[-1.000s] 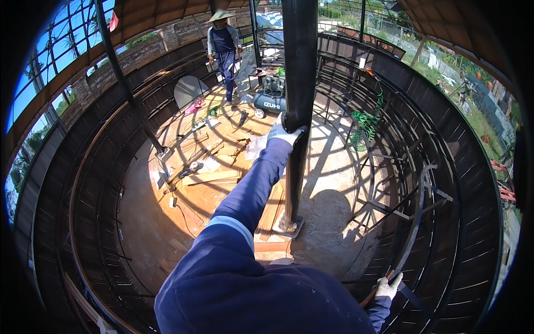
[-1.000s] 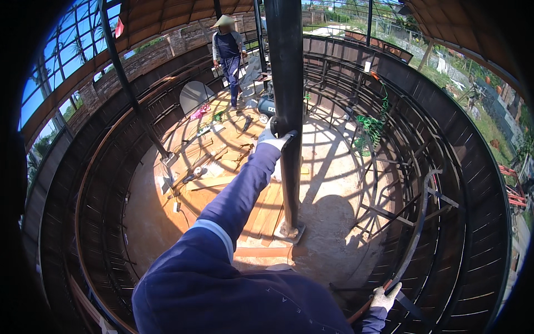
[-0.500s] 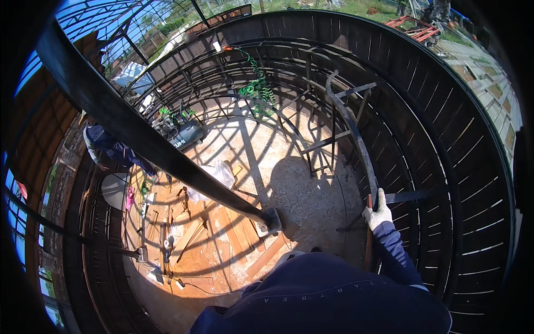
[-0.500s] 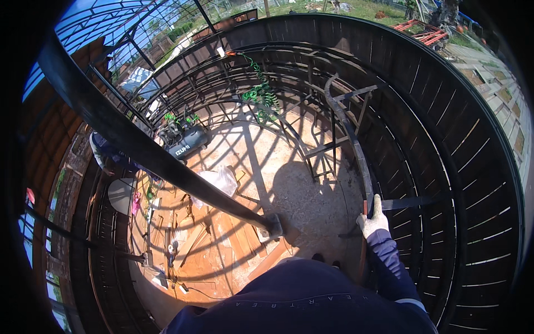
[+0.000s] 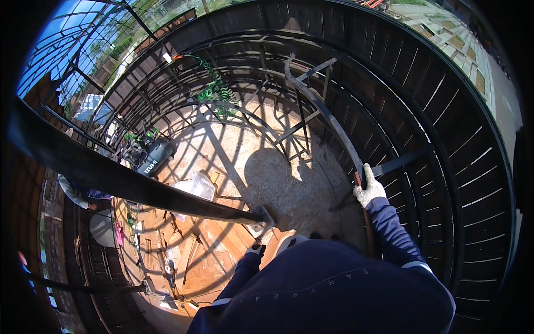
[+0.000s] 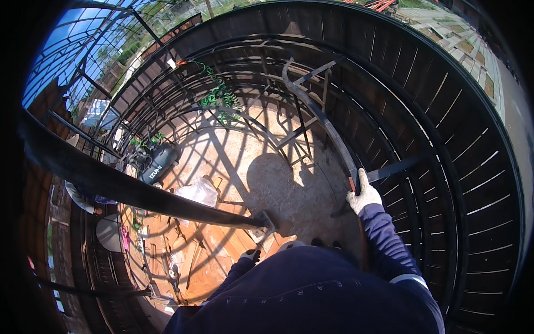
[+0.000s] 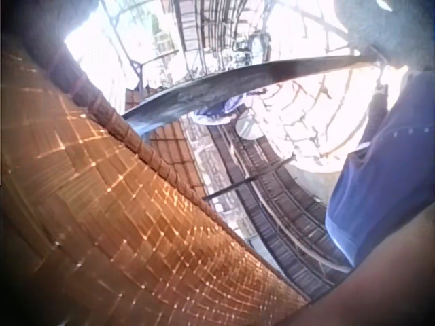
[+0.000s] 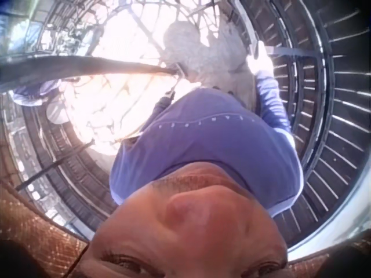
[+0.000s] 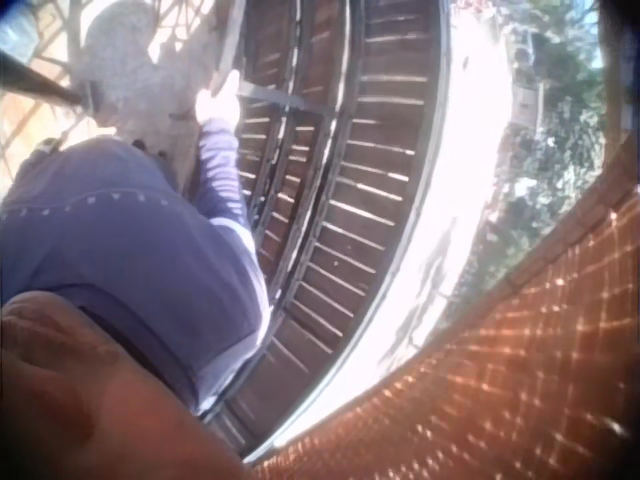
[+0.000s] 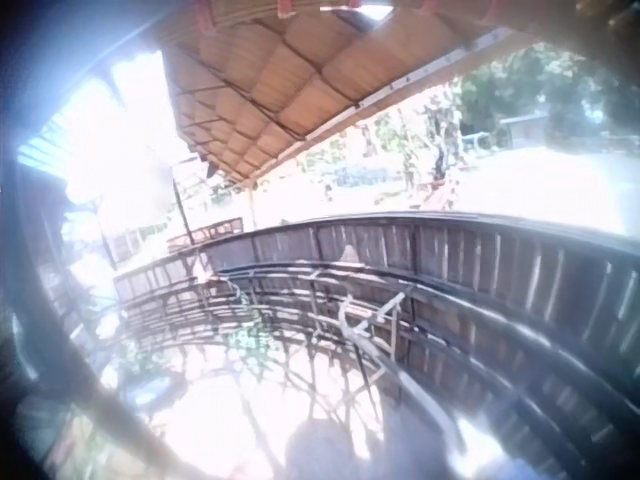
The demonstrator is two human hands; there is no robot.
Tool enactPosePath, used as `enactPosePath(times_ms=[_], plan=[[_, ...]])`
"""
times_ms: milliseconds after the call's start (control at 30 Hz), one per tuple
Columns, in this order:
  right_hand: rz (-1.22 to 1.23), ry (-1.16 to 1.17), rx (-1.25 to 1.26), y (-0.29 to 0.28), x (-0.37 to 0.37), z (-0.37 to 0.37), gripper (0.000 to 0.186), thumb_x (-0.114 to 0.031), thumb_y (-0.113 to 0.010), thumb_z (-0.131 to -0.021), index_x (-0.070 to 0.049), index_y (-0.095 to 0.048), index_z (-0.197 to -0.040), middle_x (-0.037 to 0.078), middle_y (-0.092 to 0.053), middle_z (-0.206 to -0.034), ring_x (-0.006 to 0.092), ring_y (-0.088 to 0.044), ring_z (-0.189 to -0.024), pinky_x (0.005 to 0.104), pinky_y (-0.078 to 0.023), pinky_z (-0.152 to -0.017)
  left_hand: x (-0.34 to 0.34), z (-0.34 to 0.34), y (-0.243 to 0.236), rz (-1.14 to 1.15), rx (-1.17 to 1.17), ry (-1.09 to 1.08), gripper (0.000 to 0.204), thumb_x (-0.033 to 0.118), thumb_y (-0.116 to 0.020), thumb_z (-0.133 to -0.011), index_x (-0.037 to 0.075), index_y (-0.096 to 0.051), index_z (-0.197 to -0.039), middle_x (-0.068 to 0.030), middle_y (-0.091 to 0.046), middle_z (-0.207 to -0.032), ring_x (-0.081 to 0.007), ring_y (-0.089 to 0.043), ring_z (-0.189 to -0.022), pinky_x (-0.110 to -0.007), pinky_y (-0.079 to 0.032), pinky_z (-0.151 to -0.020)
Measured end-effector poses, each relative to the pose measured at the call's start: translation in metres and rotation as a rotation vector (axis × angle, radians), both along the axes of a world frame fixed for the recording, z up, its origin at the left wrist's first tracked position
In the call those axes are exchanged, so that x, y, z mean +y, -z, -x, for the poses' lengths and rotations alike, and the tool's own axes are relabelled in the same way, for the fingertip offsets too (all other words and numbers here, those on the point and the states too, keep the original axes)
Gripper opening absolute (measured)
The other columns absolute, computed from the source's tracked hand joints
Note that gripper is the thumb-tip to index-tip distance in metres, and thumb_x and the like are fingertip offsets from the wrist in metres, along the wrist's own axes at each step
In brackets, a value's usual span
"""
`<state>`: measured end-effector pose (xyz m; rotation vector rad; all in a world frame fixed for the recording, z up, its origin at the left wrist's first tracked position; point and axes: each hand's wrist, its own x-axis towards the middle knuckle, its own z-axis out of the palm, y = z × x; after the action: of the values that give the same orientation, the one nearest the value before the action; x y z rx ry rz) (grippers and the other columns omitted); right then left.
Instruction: The person uses a power drill to secure curved wooden slats onto a circular metal frame. They pick up screws from a box and drill them through the wood into the metal structure while another person assists by holding the slats in place.
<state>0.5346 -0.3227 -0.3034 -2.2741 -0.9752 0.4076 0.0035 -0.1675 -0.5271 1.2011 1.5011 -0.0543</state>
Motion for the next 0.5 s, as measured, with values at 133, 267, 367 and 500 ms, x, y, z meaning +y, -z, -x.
enactPosePath(times_ms=[133,267,367,500], plan=[[-0.023,0.006,-0.004,-0.005,0.002,0.0,0.088,-0.025,-0.065,-0.08,-0.012,-0.027,-0.158,0.03,-0.068,-0.103,0.0467,-0.067,-0.094,0.0484,-0.054,-0.086,0.025,-0.03,-0.009,-0.089,-0.029,0.184,0.041,0.038,-0.068,-0.096,0.003,-0.07,-0.116,-0.0061,-0.072,-0.093,-0.0158,-0.068,-0.08,-0.032,-0.054,-0.072],[0.014,-0.002,-0.017,-0.011,0.002,0.003,0.087,-0.025,-0.065,-0.08,-0.011,-0.028,-0.157,0.03,-0.068,-0.105,0.047,-0.067,-0.095,0.049,-0.054,-0.087,0.032,-0.034,-0.003,-0.289,0.23,0.616,0.05,0.052,-0.063,-0.094,0.009,-0.07,-0.118,-0.0103,-0.074,-0.107,-0.0258,-0.07,-0.103,-0.037,-0.053,-0.087],[0.057,0.014,-0.015,-0.01,0.0,0.001,0.087,-0.026,-0.064,-0.08,-0.01,-0.028,-0.157,0.031,-0.068,-0.105,0.0471,-0.067,-0.096,0.0483,-0.054,-0.088,0.047,-0.036,-0.001,-0.124,0.228,0.621,0.058,0.06,-0.057,-0.094,0.011,-0.069,-0.122,-0.0127,-0.073,-0.115,-0.0295,-0.066,-0.114,-0.039,-0.05,-0.093],[0.077,0.008,0.01,-0.024,0.005,0.004,0.088,-0.027,-0.064,-0.08,-0.008,-0.026,-0.157,0.031,-0.068,-0.103,0.0461,-0.067,-0.097,0.0476,-0.052,-0.09,0.07,-0.037,0.001,-0.1,0.312,0.587,0.062,0.064,-0.049,-0.097,0.01,-0.07,-0.119,-0.0141,-0.073,-0.111,-0.0306,-0.066,-0.113,-0.041,-0.049,-0.091]])
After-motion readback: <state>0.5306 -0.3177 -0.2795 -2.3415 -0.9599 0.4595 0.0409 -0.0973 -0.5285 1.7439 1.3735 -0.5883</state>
